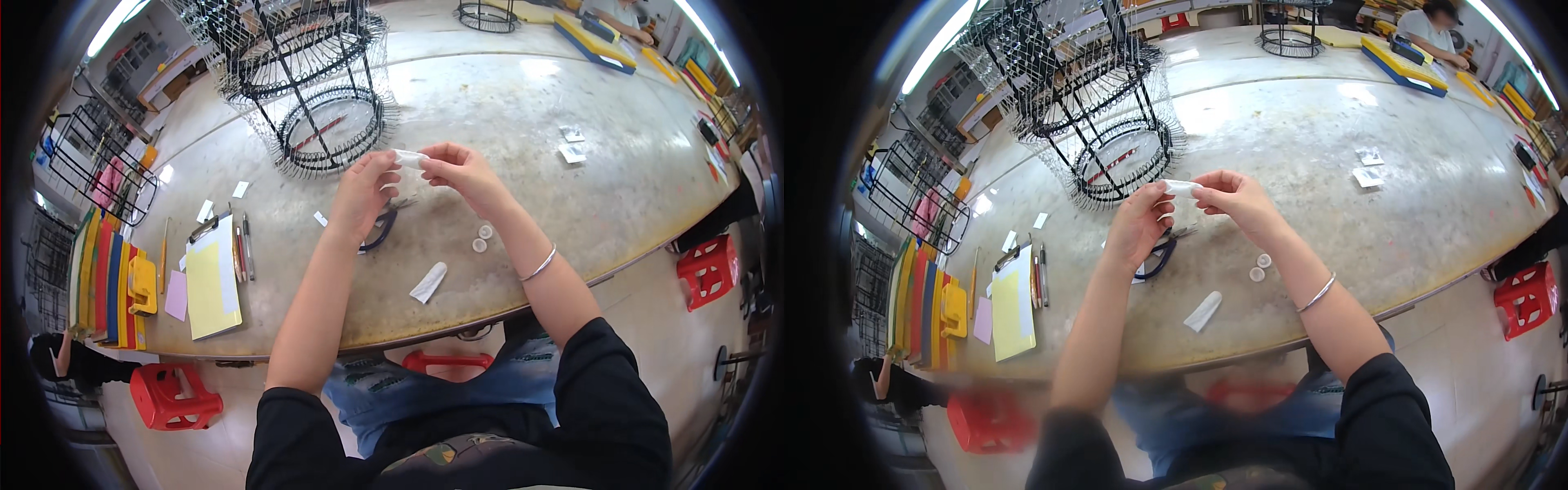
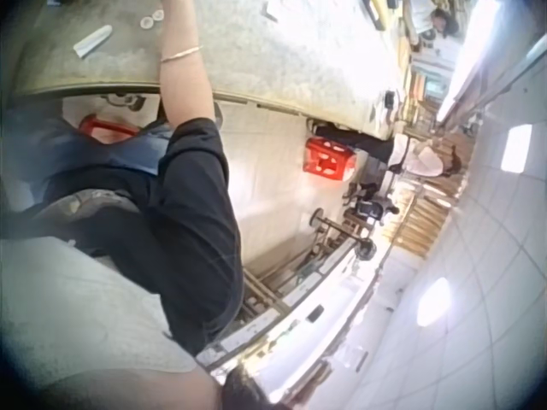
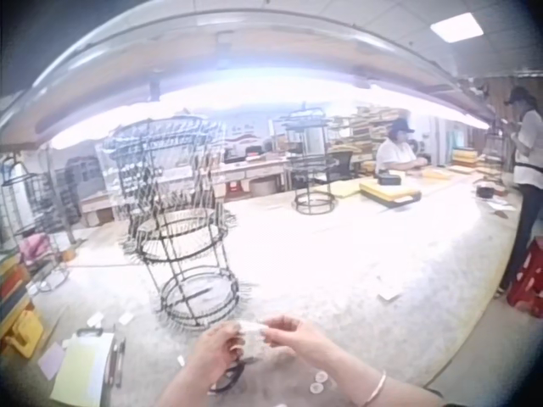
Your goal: The person retrieves small white finger cots from a drawer and places them on the table. They use scissors to trim the edges of the finger cots and then put them on their fingers.
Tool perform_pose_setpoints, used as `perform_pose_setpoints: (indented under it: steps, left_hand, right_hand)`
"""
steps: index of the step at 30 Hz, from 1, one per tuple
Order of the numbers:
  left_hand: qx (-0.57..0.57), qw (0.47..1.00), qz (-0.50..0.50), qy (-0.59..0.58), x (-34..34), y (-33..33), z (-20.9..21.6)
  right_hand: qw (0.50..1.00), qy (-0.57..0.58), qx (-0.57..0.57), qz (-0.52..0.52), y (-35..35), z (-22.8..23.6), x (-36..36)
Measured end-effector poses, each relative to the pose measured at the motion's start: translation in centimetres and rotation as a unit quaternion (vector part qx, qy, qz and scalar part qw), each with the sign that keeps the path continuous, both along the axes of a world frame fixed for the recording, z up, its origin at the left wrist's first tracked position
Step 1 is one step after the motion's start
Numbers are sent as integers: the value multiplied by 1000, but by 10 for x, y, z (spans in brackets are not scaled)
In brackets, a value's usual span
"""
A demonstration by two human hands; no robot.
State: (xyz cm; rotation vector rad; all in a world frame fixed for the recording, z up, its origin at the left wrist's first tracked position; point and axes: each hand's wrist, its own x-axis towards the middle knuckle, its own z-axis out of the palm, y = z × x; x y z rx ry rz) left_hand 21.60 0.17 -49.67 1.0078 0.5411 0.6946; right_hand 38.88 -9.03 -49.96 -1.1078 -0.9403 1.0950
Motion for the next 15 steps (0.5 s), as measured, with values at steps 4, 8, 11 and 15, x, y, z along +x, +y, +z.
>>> perform_pose_setpoints:
  steps: [4, 8, 11, 15]
  left_hand:
    - [46, 997, 35, 52, 0, -3, 5]
    - [114, 990, 58, 55, 4, -7, 10]
    - [159, 984, 37, 74, 6, -10, 8]
    - [160, 981, 22, 105, 4, -8, 4]
  right_hand:
    - [998, -22, -7, -63, 0, 2, 1]
    - [998, -13, 26, -47, -1, 4, 1]
    - [999, -3, 45, -11, -2, 6, 0]
    - [998, -34, 57, -16, -3, 6, 1]
